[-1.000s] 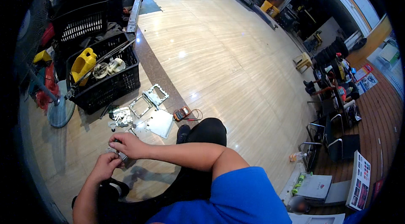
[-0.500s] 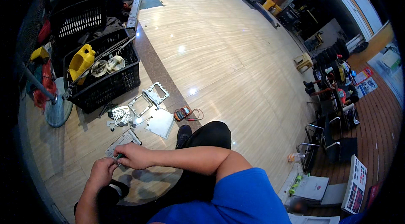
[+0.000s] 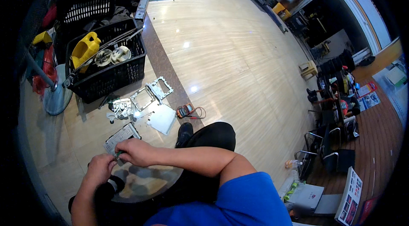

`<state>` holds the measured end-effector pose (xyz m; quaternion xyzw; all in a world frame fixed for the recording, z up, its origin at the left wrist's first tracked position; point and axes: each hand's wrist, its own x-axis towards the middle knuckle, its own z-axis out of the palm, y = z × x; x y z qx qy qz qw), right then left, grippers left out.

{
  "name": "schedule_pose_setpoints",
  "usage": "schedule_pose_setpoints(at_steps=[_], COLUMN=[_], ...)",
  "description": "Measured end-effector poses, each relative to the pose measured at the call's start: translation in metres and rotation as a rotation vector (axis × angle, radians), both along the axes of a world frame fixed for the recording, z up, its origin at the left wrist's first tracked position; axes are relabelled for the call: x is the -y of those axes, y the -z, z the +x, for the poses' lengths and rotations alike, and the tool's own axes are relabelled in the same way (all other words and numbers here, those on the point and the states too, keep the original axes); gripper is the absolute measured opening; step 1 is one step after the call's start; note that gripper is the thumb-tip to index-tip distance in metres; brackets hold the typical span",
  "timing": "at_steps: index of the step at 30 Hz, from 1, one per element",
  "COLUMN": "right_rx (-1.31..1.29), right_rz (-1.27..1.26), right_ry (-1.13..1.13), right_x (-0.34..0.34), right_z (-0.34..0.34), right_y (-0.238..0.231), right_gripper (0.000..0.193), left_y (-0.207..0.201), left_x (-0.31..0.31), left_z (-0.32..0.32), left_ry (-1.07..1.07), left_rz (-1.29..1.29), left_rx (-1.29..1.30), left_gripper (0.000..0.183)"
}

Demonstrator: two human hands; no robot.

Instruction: The person works on the internal circuit board of an electronic device using a tool and by hand, fits the metal cover onto the unit, and inserts a connector into the rear port.

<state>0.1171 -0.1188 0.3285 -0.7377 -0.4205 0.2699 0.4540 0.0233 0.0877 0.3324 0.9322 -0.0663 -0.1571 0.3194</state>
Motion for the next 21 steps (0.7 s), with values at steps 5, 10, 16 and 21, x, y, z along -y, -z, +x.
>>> schedule_pose_setpoints(at_steps=[5, 10, 16, 21], right_rx=[-0.006, -0.038, -0.036, -0.080], right_rz=[0.053, 0.045, 0.019, 0.008], right_ry=[0.011, 0.018, 0.008, -0.068], right_x=[-0.002, -0.002, -0.002, -0.020], right_z=[-0.002, -0.002, -0.002, -0.011], right_y=[0.006, 0.003, 0.005, 0.009], right_gripper=[0.023, 0.021, 0.020, 0.022], left_y=[0.001, 0.006, 0.013, 0.012], left_x=[-0.004, -0.008, -0.009, -0.019], left_z=[0.001, 0.000, -0.001, -0.012], left_ry=[-0.020, -0.015, -0.002, -0.019], left_rz=[-0.001, -0.039, -0.063, 0.000], left_rx=[-0.044, -0.019, 0.005, -0.054], left_gripper=[0.012, 0.012, 0.011, 0.012])
